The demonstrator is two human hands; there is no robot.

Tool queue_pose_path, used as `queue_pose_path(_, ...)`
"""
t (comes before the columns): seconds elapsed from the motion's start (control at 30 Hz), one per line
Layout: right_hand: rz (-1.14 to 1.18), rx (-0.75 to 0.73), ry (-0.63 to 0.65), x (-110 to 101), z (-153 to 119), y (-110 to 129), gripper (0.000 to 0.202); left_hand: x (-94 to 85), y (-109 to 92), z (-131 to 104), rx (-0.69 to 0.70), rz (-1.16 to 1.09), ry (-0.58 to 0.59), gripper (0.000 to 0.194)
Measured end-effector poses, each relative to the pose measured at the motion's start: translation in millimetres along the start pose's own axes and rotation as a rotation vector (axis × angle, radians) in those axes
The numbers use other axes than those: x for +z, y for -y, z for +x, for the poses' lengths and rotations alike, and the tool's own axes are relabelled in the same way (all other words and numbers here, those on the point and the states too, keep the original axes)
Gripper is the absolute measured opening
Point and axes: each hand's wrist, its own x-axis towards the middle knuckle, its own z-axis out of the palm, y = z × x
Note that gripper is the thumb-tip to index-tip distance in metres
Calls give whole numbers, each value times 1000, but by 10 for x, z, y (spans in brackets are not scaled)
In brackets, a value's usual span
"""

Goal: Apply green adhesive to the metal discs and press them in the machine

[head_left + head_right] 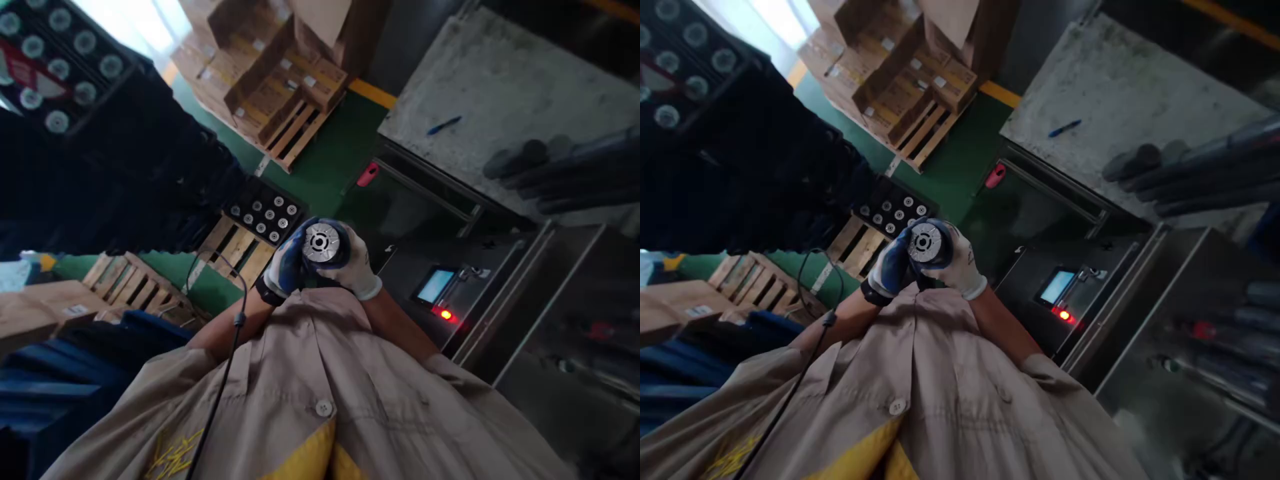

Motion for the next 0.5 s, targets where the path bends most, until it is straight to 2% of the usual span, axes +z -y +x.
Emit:
queue_pose_path(0.07,-86,21,70,189,131,-59,76,-211,3,16,2,-22,-27,70)
queue_pose_path(0.17,-349,57,131,423,351,-260,76,-478,64,137,45,-15,-105,74)
queue_pose_path(0.23,-411,75,224,608,516,-541,77,-652,194,284,18,23,-162,88)
queue_pose_path(0.3,-303,149,381,803,655,-938,78,-844,414,475,-110,68,-261,91)
queue_pose_path(0.37,-141,384,455,942,705,-1390,75,-1072,702,691,-274,86,-394,76)
queue_pose_path(0.43,-79,678,394,962,623,-1813,69,-1347,1022,916,-398,103,-523,63)
queue_pose_path(0.5,-133,873,296,871,428,-2165,55,-1680,1350,1171,-472,151,-631,59)
